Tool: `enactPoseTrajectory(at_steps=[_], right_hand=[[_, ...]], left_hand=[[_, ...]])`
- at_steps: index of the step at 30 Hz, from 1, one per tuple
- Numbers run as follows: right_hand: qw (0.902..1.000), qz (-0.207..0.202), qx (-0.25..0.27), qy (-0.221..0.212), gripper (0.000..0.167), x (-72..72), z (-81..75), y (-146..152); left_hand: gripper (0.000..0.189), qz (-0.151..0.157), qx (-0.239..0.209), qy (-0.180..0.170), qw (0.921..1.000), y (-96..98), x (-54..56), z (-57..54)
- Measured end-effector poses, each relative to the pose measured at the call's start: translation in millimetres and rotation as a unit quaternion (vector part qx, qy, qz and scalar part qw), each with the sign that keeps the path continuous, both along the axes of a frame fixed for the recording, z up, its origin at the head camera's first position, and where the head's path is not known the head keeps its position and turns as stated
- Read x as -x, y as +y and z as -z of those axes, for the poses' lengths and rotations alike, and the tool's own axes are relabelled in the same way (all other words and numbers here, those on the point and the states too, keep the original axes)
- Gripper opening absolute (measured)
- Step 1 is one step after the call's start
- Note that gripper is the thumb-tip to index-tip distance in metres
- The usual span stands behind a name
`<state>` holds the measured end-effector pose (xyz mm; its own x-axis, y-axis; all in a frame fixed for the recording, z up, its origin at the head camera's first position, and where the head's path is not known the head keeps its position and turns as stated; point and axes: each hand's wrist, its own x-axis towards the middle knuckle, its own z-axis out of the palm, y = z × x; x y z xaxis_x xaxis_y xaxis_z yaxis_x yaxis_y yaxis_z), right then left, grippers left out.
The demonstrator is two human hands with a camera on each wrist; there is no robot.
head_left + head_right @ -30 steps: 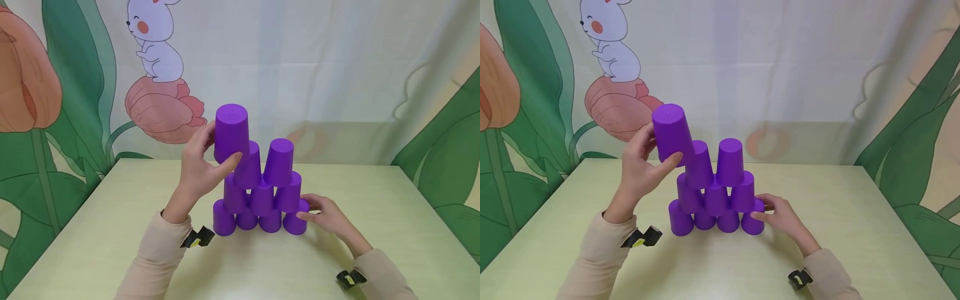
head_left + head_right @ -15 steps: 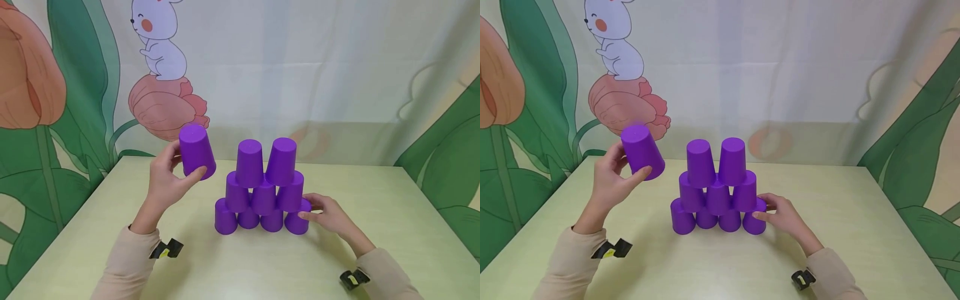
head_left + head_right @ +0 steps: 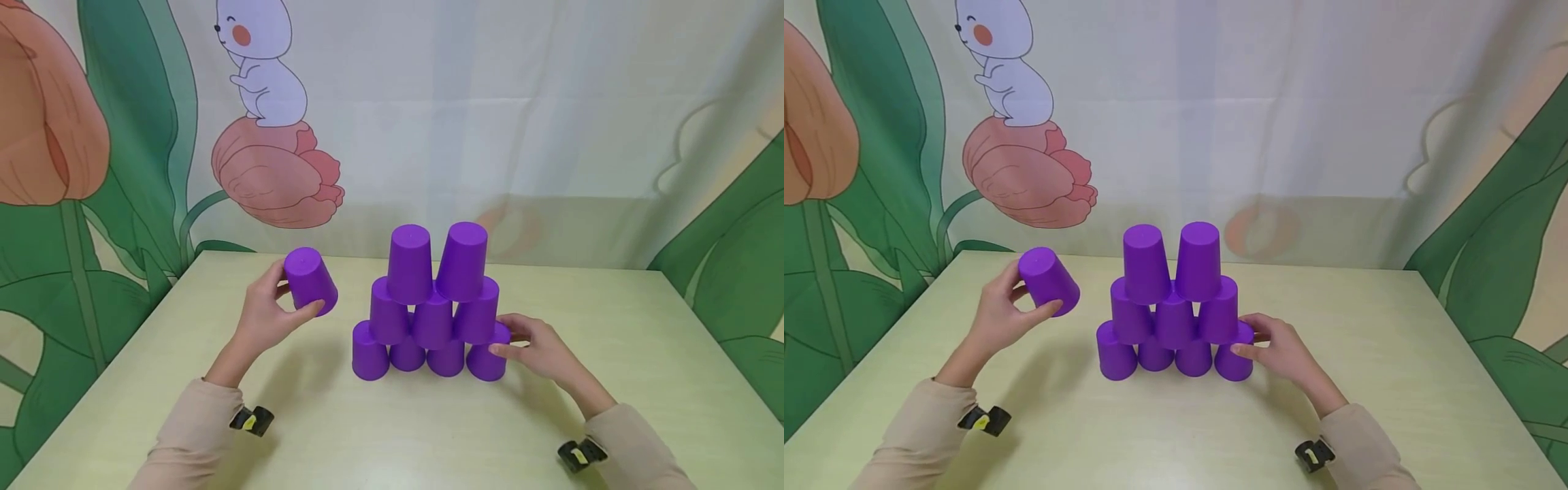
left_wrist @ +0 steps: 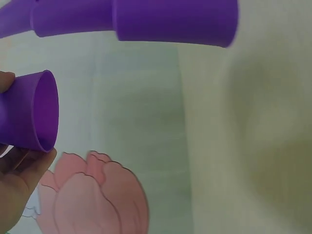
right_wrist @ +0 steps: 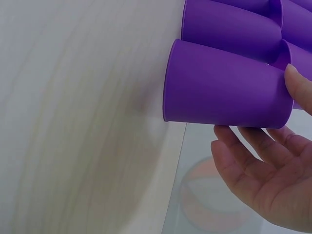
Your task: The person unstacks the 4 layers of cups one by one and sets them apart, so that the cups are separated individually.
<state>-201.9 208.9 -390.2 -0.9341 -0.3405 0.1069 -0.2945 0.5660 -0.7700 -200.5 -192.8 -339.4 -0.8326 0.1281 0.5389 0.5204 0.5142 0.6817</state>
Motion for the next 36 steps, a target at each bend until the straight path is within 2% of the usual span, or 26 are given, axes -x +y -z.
enactPoseTrajectory(at_steps=[6,13,23,36], right_hand=[[1.0000,0.002,-0.001,-0.003,0.046,-0.1,-0.7,0.3],[1.0000,0.002,-0.002,-0.008,0.045,0.3,-2.6,0.5],[1.0000,0.002,-0.004,-0.006,0.046,-0.1,-2.1,0.3],[1.0000,-0.002,-0.002,0.001,0.045,0.5,-0.8,0.8]], left_hand=[[0.065,0.013,0.017,-0.056,0.9982,-6.7,14.1,18.4],[0.066,0.008,0.021,-0.102,0.9946,-9.9,29.5,35.0],[0.069,-0.008,0.034,-0.153,0.9876,-13.8,43.3,47.3],[0.069,-0.031,0.043,-0.217,0.9747,-20.7,67.4,60.2]])
